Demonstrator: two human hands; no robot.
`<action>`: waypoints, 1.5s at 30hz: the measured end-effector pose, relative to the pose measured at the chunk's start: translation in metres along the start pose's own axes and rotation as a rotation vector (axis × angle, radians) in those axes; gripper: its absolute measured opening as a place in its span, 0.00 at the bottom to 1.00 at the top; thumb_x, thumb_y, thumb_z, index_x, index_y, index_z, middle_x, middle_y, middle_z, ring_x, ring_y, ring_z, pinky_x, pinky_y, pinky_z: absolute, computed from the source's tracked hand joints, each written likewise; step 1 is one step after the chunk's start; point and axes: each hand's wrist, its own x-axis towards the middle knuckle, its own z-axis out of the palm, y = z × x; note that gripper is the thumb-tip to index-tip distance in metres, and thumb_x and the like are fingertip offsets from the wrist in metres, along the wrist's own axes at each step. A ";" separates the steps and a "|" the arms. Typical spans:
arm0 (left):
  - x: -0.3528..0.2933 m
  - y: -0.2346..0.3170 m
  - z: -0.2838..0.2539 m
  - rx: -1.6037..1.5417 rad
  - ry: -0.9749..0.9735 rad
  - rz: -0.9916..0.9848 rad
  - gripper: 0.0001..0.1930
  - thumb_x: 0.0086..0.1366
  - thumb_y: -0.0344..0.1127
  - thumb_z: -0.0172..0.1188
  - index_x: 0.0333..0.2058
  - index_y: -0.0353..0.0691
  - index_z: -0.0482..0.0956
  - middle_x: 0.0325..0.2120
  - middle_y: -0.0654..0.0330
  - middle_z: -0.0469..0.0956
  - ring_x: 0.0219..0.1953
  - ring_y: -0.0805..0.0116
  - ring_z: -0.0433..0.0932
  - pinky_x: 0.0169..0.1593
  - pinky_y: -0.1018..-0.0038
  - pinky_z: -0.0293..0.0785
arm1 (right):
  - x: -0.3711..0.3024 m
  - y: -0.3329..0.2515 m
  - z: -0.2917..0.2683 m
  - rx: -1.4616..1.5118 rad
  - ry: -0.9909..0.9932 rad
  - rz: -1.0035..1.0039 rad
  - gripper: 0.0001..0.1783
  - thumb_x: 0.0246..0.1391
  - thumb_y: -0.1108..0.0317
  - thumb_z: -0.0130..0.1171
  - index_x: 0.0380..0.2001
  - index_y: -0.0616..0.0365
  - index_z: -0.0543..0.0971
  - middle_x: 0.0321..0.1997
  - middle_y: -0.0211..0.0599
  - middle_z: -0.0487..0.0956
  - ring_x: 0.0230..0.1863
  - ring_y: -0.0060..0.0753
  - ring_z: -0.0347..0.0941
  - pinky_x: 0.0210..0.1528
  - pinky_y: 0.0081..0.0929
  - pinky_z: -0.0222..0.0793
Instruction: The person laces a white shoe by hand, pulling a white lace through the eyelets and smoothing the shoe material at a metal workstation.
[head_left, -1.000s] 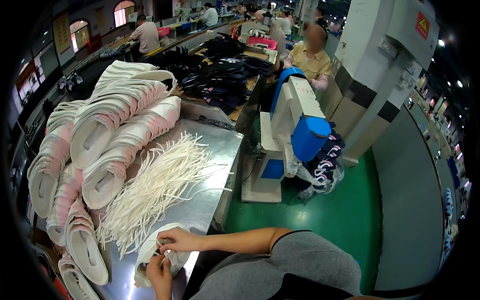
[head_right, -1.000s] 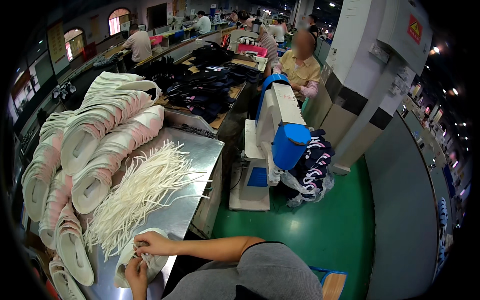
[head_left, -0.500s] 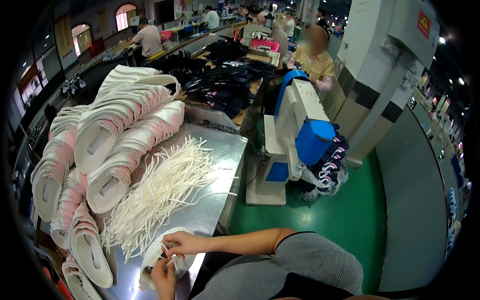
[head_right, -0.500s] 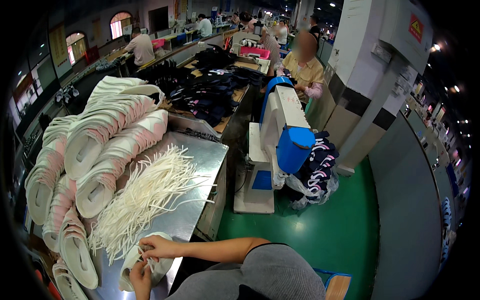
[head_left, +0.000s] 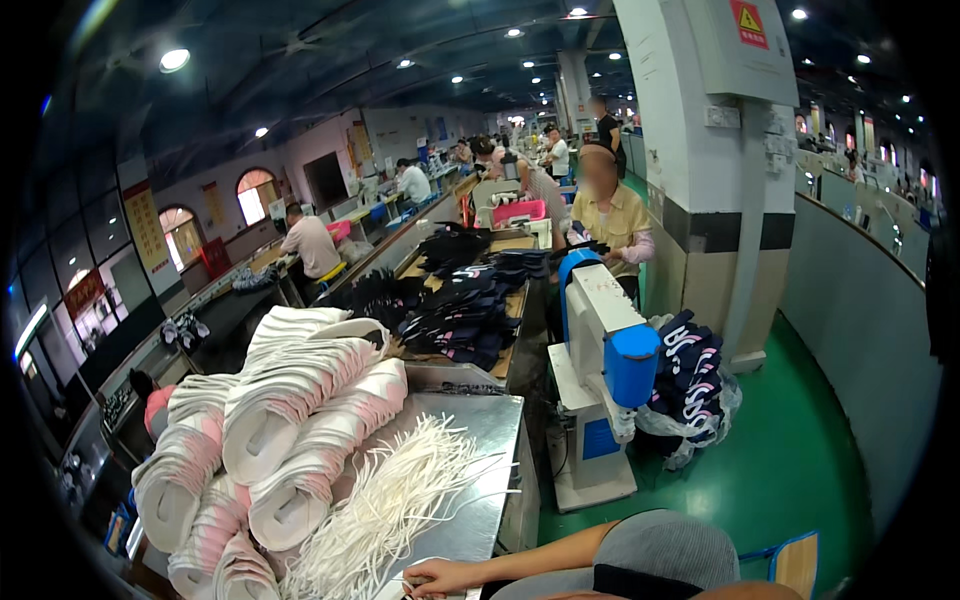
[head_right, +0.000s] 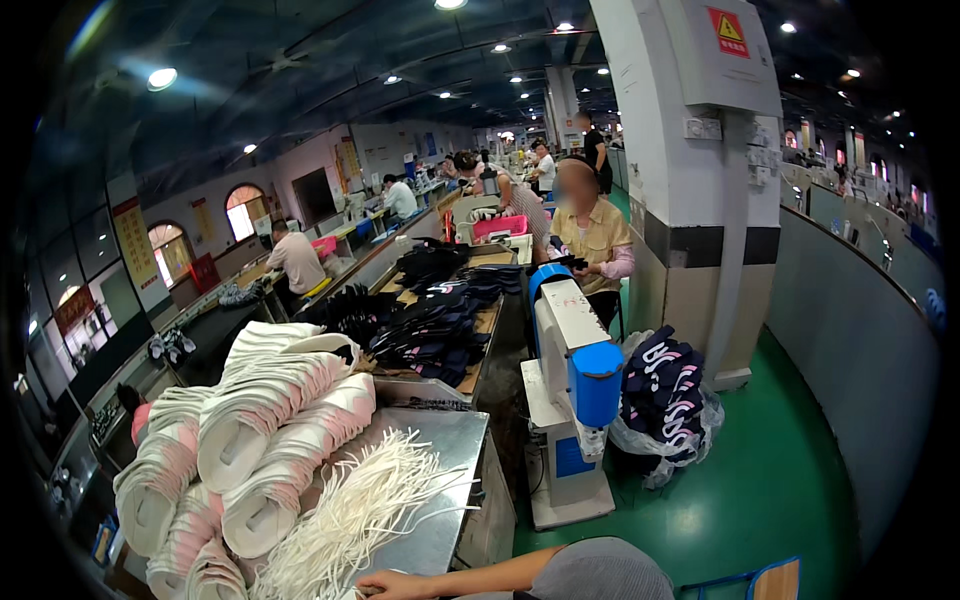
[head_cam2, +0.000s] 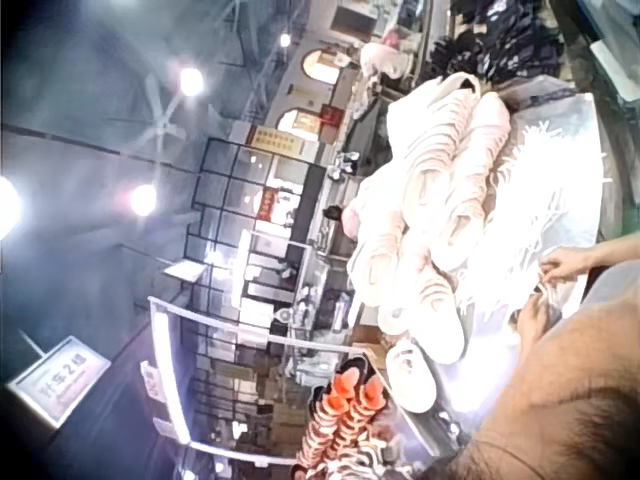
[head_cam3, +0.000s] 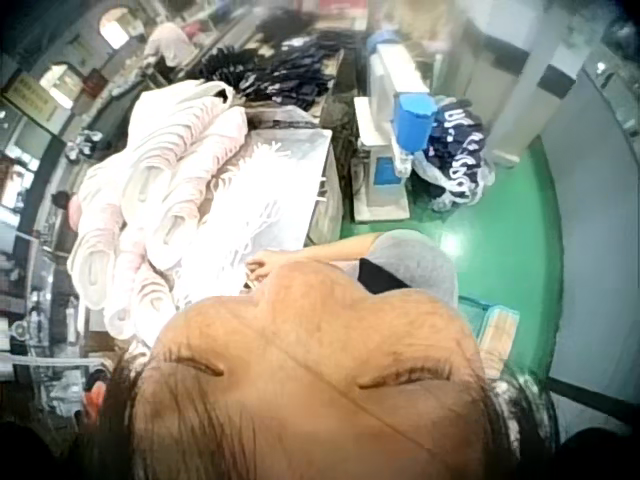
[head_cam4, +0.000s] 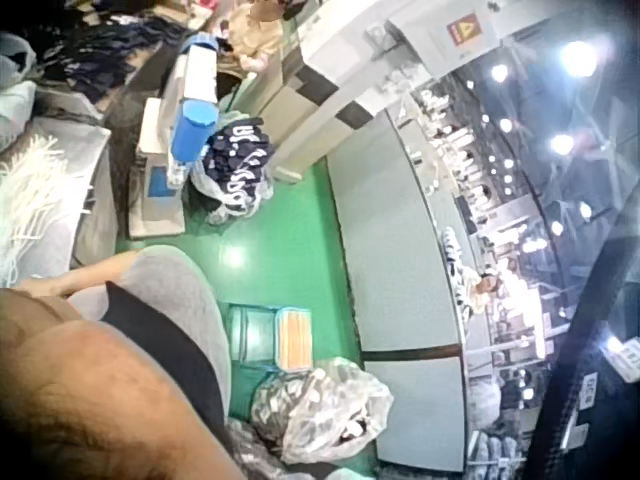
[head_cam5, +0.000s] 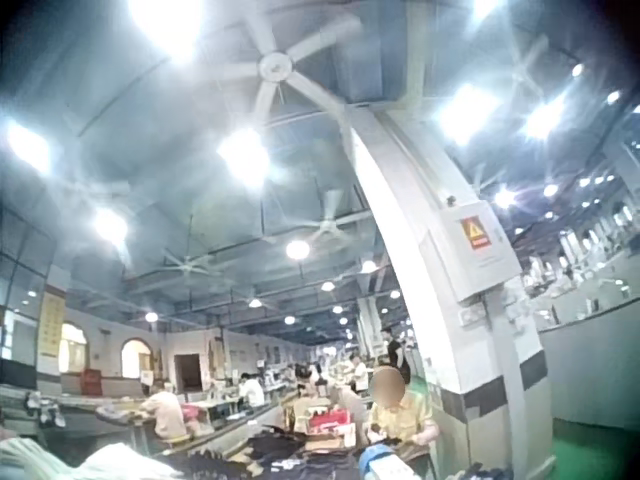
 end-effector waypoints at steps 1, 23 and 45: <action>0.014 0.010 0.015 0.024 0.016 0.057 0.21 0.65 0.38 0.55 0.54 0.36 0.74 0.48 0.43 0.78 0.51 0.49 0.76 0.57 0.63 0.68 | 0.006 0.035 -0.011 -0.114 0.014 0.075 0.25 0.57 0.48 0.58 0.47 0.56 0.78 0.51 0.50 0.78 0.54 0.46 0.73 0.56 0.43 0.65; 0.138 0.061 -0.392 -1.051 -0.310 -0.700 0.16 0.67 0.40 0.58 0.47 0.34 0.78 0.41 0.43 0.80 0.46 0.48 0.78 0.51 0.63 0.71 | -0.169 -0.287 -0.379 -0.207 1.353 -0.116 0.46 0.57 0.67 0.61 0.72 0.51 0.46 0.25 0.33 0.78 0.16 0.14 0.61 0.16 0.14 0.49; 0.115 0.077 -0.382 -0.857 -0.318 -0.717 0.14 0.62 0.39 0.63 0.43 0.37 0.79 0.34 0.47 0.81 0.36 0.52 0.80 0.43 0.63 0.74 | -0.126 -0.183 -0.261 -0.160 0.674 0.310 0.16 0.62 0.55 0.57 0.37 0.57 0.82 0.23 0.25 0.77 0.19 0.13 0.62 0.21 0.16 0.58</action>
